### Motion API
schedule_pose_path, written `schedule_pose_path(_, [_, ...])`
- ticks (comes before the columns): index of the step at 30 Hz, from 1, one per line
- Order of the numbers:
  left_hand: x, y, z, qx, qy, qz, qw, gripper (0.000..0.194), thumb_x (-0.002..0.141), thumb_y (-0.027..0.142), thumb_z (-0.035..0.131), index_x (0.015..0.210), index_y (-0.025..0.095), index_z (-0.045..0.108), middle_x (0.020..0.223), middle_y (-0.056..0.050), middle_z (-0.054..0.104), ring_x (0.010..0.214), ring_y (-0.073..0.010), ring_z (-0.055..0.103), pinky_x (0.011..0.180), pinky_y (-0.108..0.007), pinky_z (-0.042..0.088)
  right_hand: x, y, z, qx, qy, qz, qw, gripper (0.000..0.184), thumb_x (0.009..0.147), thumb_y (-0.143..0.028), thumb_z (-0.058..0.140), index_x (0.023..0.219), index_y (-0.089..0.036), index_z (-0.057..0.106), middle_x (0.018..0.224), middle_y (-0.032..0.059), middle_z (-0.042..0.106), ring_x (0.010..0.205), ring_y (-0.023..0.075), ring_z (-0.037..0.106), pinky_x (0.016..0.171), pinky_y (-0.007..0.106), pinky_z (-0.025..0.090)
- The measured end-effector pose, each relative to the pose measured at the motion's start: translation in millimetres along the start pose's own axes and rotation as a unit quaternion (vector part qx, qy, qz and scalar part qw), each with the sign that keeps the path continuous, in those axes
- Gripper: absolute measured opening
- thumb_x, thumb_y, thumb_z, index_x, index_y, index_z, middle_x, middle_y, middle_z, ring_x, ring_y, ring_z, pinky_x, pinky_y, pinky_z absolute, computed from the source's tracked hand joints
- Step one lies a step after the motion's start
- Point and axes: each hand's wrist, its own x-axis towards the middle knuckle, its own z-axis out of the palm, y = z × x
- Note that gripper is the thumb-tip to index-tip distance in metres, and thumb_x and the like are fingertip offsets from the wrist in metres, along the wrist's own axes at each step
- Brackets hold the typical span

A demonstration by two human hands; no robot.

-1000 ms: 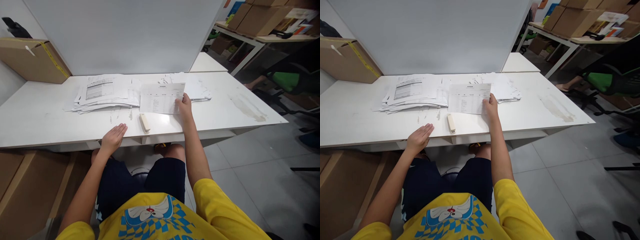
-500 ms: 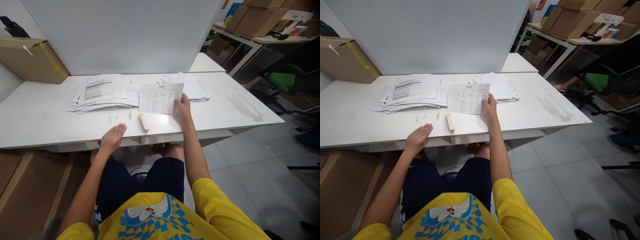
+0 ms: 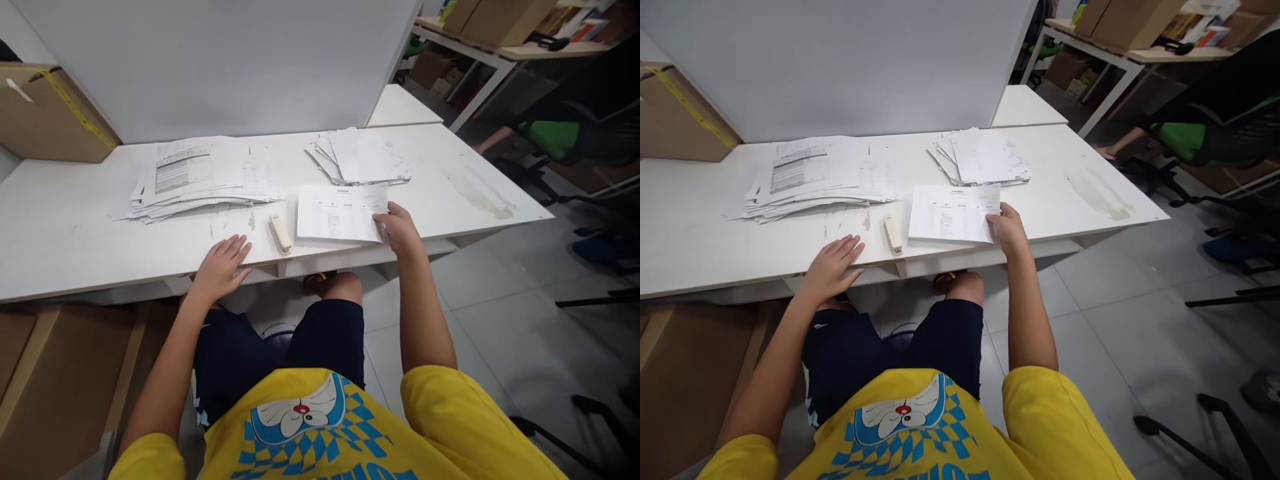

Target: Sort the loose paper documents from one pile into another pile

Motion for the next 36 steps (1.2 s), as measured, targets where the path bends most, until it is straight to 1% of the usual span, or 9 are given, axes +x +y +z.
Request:
schedule_pose_path(3, [21.0,16.0,-5.8,-0.084,0.01,-0.007,0.996,0.062,0.101,0.051,0.042,0.154,0.019,0.038,0.152,-0.012,0.051,0.144,-0.0314,0.045,0.117,-0.049,0.041,-31.3,-4.8,-18.8,-0.003,-0.052,0.037,0.998,0.032,0.06,-0.029,0.073,0.091,-0.023,0.068,0.082,0.003,0.072,0.088,0.0306,0.069,0.092,0.055,0.052])
schedule_pose_path(6, [55.5,30.6,0.6,-0.149,0.029,-0.017,0.988,0.063,0.105,0.054,0.026,0.158,0.02,0.03,0.162,-0.009,0.038,0.153,-0.0291,0.028,0.123,-0.05,0.031,-62.1,-10.1,-24.7,0.0,-0.062,0.089,0.994,0.036,0.059,-0.03,0.075,0.094,-0.023,0.069,0.086,0.0039,0.074,0.087,0.0311,0.07,0.092,0.055,0.052])
schedule_pose_path(8, [80.1,34.5,9.2,-0.169,0.019,-0.036,0.985,0.063,0.105,0.056,0.021,0.156,0.022,0.033,0.165,-0.007,0.03,0.156,-0.031,0.016,0.125,-0.056,0.024,-77.4,-12.7,-22.8,0.001,-0.077,0.111,0.991,0.038,0.059,-0.031,0.076,0.095,-0.023,0.07,0.089,0.0043,0.075,0.088,0.0309,0.07,0.092,0.054,0.053])
schedule_pose_path(12, [109.9,31.1,21.1,-0.216,-0.054,-0.064,0.973,0.061,0.104,0.058,0.02,0.149,0.024,0.046,0.167,-0.005,0.027,0.157,-0.0336,0.01,0.124,-0.061,0.022,-93.8,-16.1,-12.6,0.0,-0.112,0.122,0.986,0.037,0.062,-0.033,0.076,0.097,-0.024,0.07,0.096,0.0047,0.076,0.093,0.0305,0.07,0.092,0.052,0.053])
schedule_pose_path(14, [113.0,29.0,20.9,-0.236,-0.077,-0.073,0.966,0.059,0.104,0.057,0.02,0.145,0.026,0.05,0.167,-0.002,0.025,0.157,-0.0319,0.008,0.124,-0.059,0.022,-97.9,-18.8,-8.1,-0.018,-0.122,0.128,0.984,0.037,0.064,-0.033,0.075,0.1,-0.024,0.07,0.1,0.0049,0.075,0.097,0.0304,0.069,0.092,0.051,0.053])
schedule_pose_path(18, [115.5,23.8,16.4,-0.257,-0.078,-0.105,0.958,0.055,0.104,0.056,0.018,0.135,0.029,0.055,0.169,0.002,0.021,0.158,-0.0271,0.006,0.126,-0.053,0.019,-105.6,-25.8,-5.1,-0.058,-0.147,0.144,0.977,0.036,0.07,-0.033,0.072,0.105,-0.025,0.07,0.108,0.0054,0.074,0.103,0.03,0.067,0.094,0.049,0.051])
schedule_pose_path(26, [134.6,0.3,19.7,-0.29,-0.087,-0.097,0.948,0.049,0.104,0.049,0.023,0.139,0.031,0.052,0.167,0.002,0.027,0.157,-0.0242,0.011,0.127,-0.05,0.02,-112.0,-22.7,8.0,-0.037,-0.135,0.125,0.982,0.032,0.072,-0.035,0.069,0.104,-0.026,0.068,0.106,0.0047,0.073,0.103,0.029,0.066,0.095,0.048,0.05])
schedule_pose_path(31, [131.9,3.7,20.4,-0.277,-0.08,-0.102,0.952,0.049,0.105,0.048,0.023,0.14,0.031,0.053,0.166,0.002,0.029,0.157,-0.0238,0.011,0.127,-0.049,0.02,-106.5,-14.8,21.8,-0.029,-0.125,0.096,0.987,0.032,0.071,-0.033,0.067,0.102,-0.024,0.066,0.098,0.0041,0.073,0.099,0.0275,0.066,0.095,0.047,0.049])
schedule_pose_path(36, [130.8,8.4,19.5,-0.262,-0.072,-0.104,0.957,0.049,0.105,0.044,0.024,0.139,0.028,0.055,0.164,0.0,0.033,0.157,-0.0248,0.016,0.127,-0.048,0.021,-106.0,-12.0,25.4,-0.014,-0.11,0.087,0.99,0.031,0.07,-0.033,0.067,0.099,-0.024,0.066,0.096,0.0034,0.073,0.099,0.0274,0.066,0.095,0.047,0.05])
